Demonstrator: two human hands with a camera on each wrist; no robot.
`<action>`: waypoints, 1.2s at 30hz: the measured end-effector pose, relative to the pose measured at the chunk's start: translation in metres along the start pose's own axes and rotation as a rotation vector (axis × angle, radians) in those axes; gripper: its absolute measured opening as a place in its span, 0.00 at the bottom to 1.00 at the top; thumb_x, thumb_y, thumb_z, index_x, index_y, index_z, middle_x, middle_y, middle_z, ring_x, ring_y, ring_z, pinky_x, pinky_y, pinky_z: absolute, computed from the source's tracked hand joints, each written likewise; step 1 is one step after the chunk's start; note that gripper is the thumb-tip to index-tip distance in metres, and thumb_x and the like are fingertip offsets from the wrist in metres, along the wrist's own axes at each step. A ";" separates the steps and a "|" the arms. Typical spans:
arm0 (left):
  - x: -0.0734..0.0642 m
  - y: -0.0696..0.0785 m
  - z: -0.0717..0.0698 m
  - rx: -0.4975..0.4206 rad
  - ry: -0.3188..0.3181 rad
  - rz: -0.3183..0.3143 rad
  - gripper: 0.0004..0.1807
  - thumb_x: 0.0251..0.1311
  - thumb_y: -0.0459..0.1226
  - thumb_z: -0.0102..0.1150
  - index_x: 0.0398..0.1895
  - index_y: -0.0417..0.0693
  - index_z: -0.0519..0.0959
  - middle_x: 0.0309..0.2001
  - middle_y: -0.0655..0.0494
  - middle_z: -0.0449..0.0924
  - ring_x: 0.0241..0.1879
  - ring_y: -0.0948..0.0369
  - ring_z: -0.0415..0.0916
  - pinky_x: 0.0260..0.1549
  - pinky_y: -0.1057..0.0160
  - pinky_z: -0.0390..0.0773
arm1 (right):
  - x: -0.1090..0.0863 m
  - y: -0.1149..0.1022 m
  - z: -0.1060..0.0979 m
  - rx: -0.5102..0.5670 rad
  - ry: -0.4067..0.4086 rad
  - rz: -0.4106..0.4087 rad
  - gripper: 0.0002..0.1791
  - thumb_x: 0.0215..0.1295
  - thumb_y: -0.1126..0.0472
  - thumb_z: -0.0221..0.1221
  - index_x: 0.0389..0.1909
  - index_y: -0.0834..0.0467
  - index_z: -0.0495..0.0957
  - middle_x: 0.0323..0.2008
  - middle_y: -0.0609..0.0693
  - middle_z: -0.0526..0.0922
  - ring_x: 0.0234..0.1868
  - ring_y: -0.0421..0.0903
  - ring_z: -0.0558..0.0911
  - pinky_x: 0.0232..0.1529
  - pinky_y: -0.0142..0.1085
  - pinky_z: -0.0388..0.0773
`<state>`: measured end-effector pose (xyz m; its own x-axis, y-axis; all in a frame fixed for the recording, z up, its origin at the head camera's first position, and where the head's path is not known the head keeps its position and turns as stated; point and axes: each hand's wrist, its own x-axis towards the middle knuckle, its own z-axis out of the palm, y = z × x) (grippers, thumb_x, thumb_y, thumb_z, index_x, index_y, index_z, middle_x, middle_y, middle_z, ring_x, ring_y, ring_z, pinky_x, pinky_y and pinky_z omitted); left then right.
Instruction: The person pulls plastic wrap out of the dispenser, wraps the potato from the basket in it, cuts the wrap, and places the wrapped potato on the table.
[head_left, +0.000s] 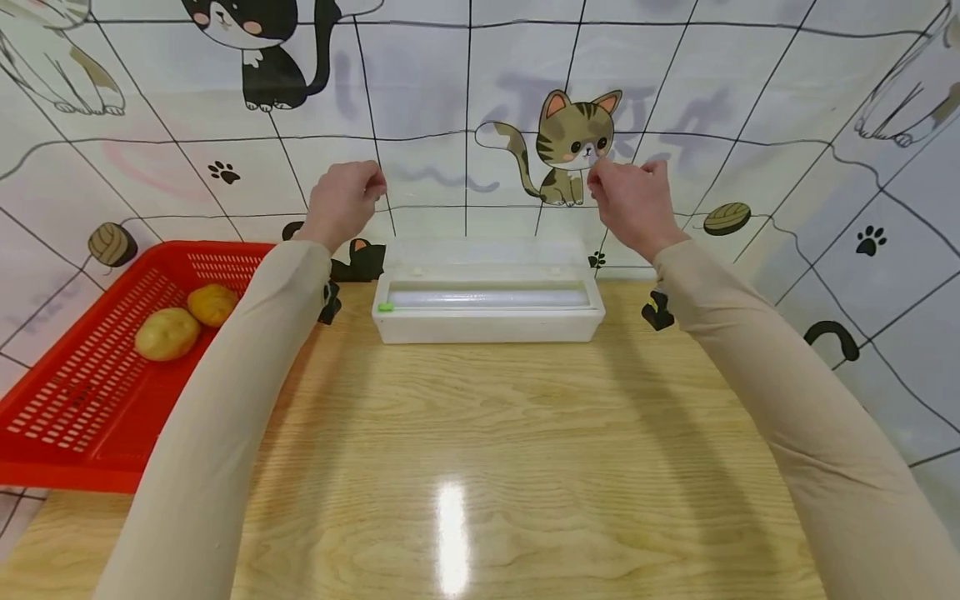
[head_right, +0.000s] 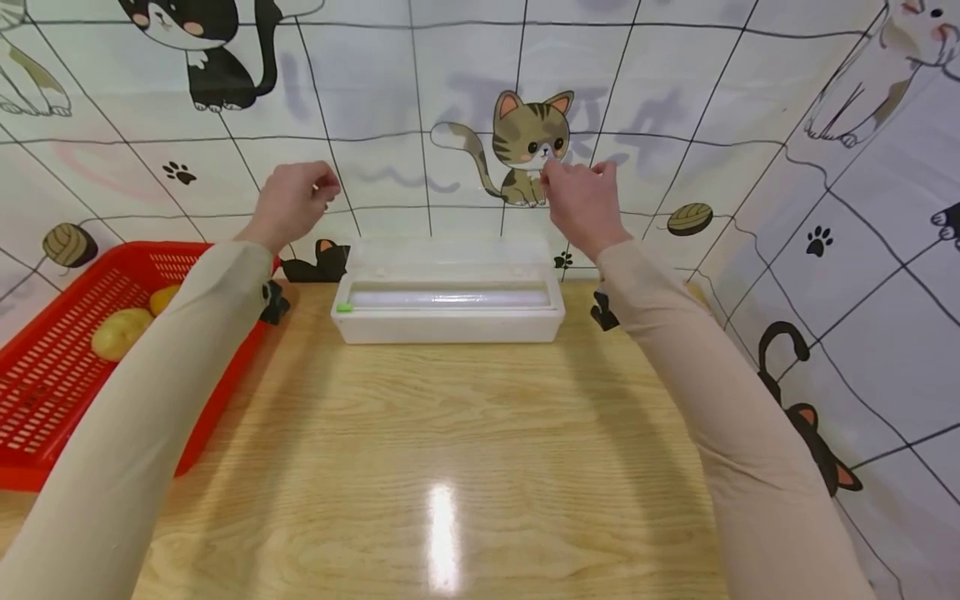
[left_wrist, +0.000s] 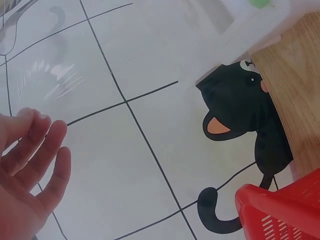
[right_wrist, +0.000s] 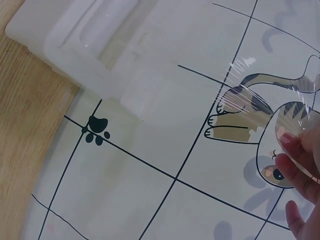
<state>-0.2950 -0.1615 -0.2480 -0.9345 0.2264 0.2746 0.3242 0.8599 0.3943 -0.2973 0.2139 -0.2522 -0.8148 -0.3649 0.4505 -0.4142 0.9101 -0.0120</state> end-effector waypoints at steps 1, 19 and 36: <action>0.000 0.000 -0.001 -0.001 0.005 0.005 0.09 0.71 0.32 0.47 0.46 0.35 0.75 0.43 0.41 0.79 0.39 0.48 0.73 0.42 0.49 0.72 | 0.000 0.001 -0.001 0.001 0.005 -0.003 0.07 0.74 0.63 0.49 0.42 0.61 0.74 0.30 0.60 0.82 0.34 0.59 0.79 0.48 0.55 0.58; 0.007 0.005 -0.024 -0.068 -0.009 0.056 0.08 0.66 0.28 0.55 0.42 0.32 0.82 0.37 0.39 0.82 0.34 0.50 0.77 0.38 0.57 0.72 | 0.006 0.003 -0.019 0.029 -0.009 -0.028 0.06 0.73 0.63 0.51 0.41 0.61 0.76 0.34 0.59 0.84 0.37 0.58 0.80 0.51 0.58 0.59; 0.014 0.012 -0.034 -0.018 0.016 0.078 0.08 0.66 0.28 0.54 0.41 0.33 0.82 0.37 0.38 0.82 0.39 0.49 0.74 0.55 0.53 0.64 | 0.011 0.002 -0.035 0.056 -0.016 -0.032 0.08 0.72 0.63 0.52 0.42 0.61 0.78 0.34 0.57 0.85 0.32 0.57 0.81 0.47 0.53 0.63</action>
<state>-0.2990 -0.1640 -0.2097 -0.9039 0.2848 0.3191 0.3985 0.8315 0.3869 -0.2933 0.2188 -0.2157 -0.8066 -0.3974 0.4375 -0.4621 0.8855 -0.0476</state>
